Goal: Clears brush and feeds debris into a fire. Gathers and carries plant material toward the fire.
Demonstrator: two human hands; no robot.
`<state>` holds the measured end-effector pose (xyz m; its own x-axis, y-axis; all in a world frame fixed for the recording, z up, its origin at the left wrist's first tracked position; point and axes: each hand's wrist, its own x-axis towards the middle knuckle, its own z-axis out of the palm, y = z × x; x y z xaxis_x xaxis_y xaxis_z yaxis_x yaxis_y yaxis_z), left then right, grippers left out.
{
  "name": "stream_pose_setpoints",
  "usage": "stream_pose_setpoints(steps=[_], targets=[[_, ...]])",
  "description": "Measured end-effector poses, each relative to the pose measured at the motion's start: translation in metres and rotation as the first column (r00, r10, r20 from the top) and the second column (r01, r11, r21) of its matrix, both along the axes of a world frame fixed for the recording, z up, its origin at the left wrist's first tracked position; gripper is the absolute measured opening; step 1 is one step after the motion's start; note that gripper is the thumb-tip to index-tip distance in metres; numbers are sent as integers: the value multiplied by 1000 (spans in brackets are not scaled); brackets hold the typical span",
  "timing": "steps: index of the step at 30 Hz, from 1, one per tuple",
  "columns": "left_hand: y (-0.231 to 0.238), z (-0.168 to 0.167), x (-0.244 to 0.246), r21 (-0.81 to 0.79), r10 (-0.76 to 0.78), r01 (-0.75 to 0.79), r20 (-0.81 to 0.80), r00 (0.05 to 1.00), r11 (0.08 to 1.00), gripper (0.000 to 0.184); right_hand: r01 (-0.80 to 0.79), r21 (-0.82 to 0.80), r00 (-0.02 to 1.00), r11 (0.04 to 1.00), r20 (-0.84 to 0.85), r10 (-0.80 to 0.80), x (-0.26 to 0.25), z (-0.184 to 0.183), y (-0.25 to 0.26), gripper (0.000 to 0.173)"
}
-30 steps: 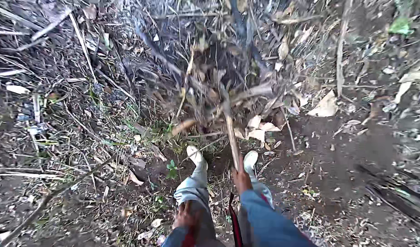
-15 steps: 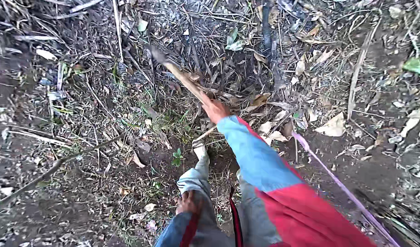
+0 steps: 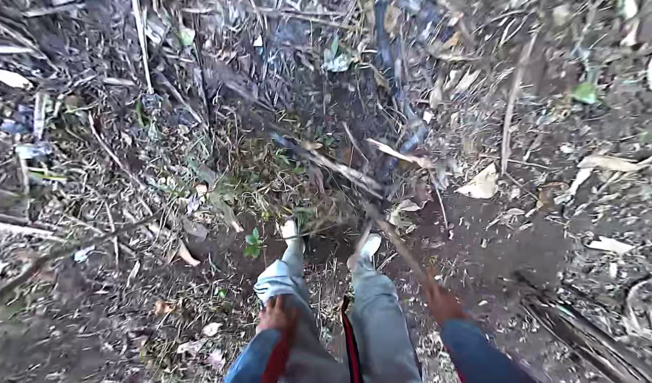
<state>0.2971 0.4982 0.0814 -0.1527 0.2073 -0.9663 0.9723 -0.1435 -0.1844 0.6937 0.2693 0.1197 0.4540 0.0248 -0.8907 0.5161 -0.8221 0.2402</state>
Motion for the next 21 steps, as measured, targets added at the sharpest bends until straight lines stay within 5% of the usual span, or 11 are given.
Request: stream_pose_setpoints(steps=[3, 9, 12, 15, 18, 21], targets=[[-9, 7, -12, -20, -44, 44, -10, 999, 999, 78, 79, 58, 997, 995, -29, -77, -25, 37, 3, 66], [-8, -2, -19, 66, -89, 87, 37, 995, 994, 76, 186, 543, 945, 819, 128, -300, 35, 3, 156, 64], [-14, -7, -27, 93, -108, 105, 33, 994, 990, 75, 393, 742, 811, 543, -2, -585, 102, -42, 260, 67], [-15, -6, -30, 105, -127, 124, 15, 992, 987, 74, 583, 776, 610, 241, -221, -761, 161, -81, 347, 63], [-12, -4, -32, 95, -133, 133, -3, 991, 987, 74, 672, 675, 583, 306, -227, -780, 145, -111, 360, 58], [-12, 2, -24, 73, -135, 135, 4, 991, 988, 75, 741, 497, 609, 451, -215, -763, 24, -130, 261, 66]])
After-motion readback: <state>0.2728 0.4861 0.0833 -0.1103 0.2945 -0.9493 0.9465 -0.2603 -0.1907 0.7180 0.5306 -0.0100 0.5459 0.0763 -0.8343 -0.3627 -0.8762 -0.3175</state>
